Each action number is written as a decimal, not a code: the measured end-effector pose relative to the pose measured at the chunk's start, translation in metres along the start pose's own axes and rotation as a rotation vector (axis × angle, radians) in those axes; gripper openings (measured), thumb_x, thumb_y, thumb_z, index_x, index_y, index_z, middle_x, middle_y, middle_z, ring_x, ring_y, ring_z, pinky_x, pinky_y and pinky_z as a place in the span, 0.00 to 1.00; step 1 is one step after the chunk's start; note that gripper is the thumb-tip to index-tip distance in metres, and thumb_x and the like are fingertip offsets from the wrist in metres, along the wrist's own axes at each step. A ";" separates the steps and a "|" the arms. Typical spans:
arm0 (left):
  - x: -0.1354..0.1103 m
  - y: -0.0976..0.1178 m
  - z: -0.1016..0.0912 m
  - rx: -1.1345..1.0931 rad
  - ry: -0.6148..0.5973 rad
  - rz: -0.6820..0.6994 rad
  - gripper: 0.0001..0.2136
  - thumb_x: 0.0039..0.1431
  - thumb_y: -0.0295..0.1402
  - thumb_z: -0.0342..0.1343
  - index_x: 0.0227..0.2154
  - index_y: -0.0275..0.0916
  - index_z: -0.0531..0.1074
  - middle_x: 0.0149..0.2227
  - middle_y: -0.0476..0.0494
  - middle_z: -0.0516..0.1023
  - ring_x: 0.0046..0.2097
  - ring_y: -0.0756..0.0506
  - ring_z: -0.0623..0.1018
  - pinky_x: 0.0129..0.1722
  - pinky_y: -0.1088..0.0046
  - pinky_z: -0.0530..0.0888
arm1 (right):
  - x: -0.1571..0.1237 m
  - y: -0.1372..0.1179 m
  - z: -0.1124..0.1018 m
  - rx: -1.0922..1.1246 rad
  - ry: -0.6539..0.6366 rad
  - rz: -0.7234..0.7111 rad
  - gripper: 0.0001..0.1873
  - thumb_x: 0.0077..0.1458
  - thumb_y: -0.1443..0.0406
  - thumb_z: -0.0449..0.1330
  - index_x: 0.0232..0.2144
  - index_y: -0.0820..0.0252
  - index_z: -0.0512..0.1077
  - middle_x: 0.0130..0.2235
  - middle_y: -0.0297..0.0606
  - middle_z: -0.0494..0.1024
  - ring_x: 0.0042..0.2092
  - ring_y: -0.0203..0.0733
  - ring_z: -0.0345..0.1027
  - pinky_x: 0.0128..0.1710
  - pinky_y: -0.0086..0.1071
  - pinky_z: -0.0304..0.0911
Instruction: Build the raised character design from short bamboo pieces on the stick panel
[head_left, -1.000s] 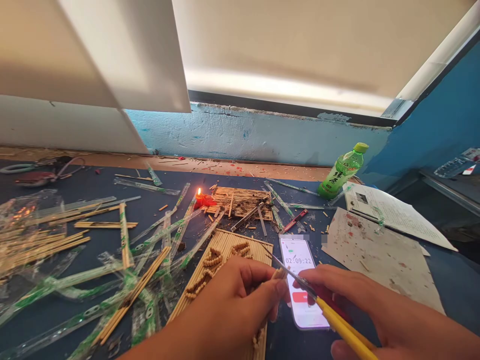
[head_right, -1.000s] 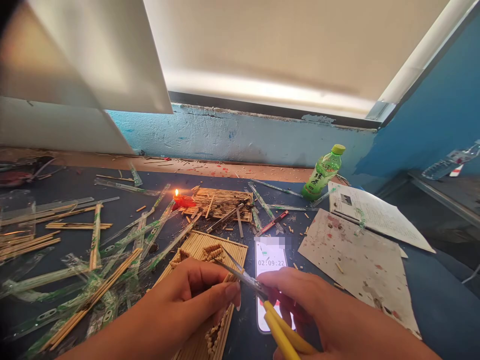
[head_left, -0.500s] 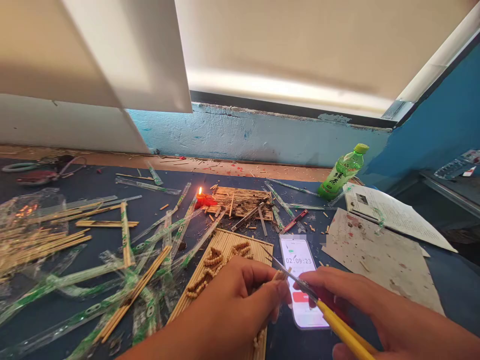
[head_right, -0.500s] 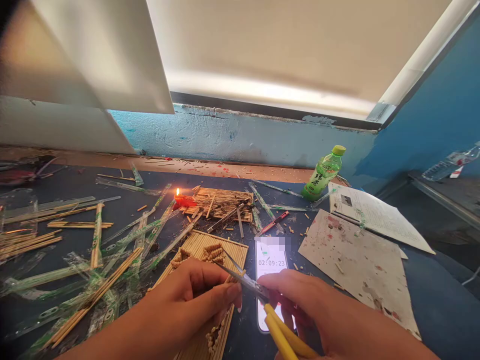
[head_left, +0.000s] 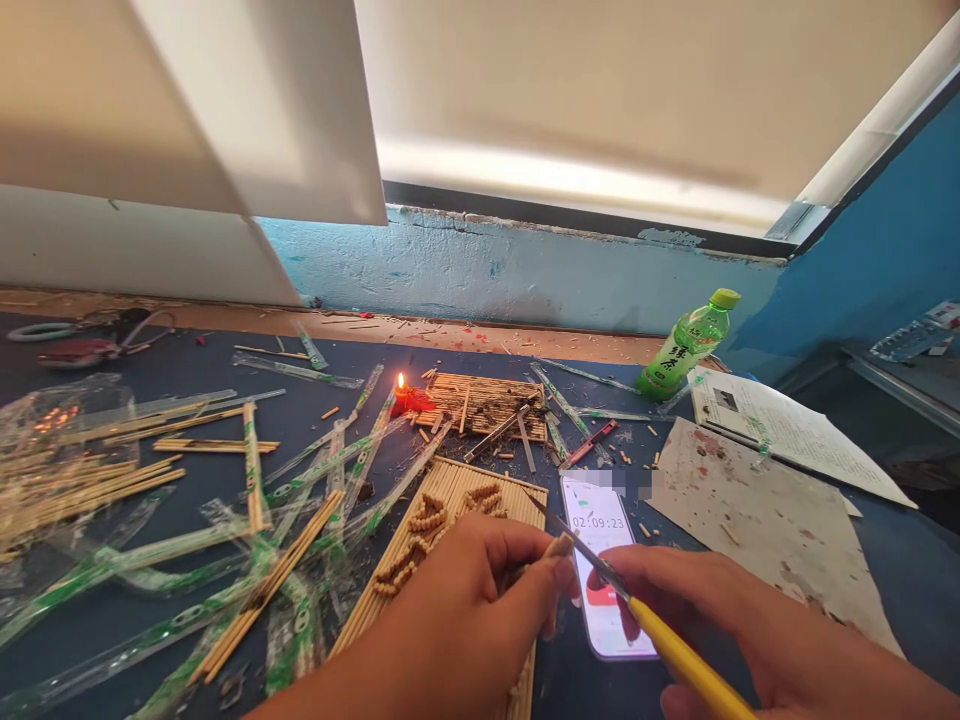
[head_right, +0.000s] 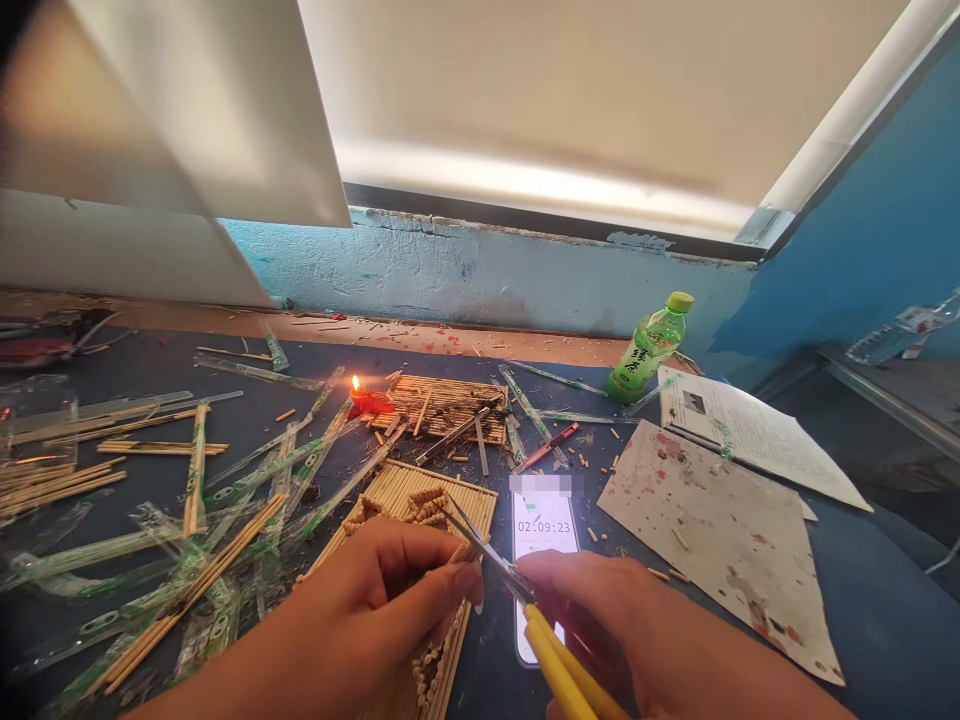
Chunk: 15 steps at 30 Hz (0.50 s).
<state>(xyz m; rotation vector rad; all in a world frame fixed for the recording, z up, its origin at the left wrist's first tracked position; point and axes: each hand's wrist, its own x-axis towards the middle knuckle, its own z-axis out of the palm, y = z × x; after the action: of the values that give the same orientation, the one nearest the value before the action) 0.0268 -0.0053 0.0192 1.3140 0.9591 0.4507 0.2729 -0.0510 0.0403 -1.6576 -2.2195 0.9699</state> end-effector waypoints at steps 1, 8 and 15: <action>0.000 -0.001 0.000 0.021 0.004 0.010 0.15 0.67 0.40 0.52 0.30 0.36 0.75 0.22 0.57 0.57 0.25 0.51 0.56 0.25 0.71 0.52 | 0.001 -0.003 0.002 -0.012 0.031 -0.007 0.29 0.52 0.52 0.66 0.58 0.39 0.74 0.46 0.34 0.85 0.36 0.51 0.81 0.30 0.34 0.77; 0.004 -0.005 0.000 0.100 0.053 0.042 0.17 0.68 0.41 0.52 0.25 0.38 0.71 0.21 0.56 0.57 0.25 0.51 0.58 0.25 0.72 0.53 | 0.010 -0.022 0.003 -0.046 0.033 -0.035 0.20 0.51 0.52 0.67 0.45 0.50 0.80 0.28 0.32 0.82 0.24 0.42 0.74 0.16 0.26 0.63; 0.014 -0.016 0.005 -0.418 -0.001 0.031 0.18 0.62 0.48 0.59 0.26 0.37 0.76 0.24 0.52 0.71 0.20 0.54 0.55 0.21 0.74 0.52 | 0.010 -0.018 0.009 -0.004 0.146 -0.079 0.23 0.49 0.54 0.69 0.48 0.49 0.78 0.30 0.35 0.83 0.25 0.44 0.74 0.21 0.31 0.69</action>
<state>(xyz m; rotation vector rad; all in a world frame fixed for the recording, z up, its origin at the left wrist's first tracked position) 0.0355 -0.0016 -0.0008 0.9508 0.7915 0.6367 0.2506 -0.0483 0.0420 -1.5754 -2.1741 0.7980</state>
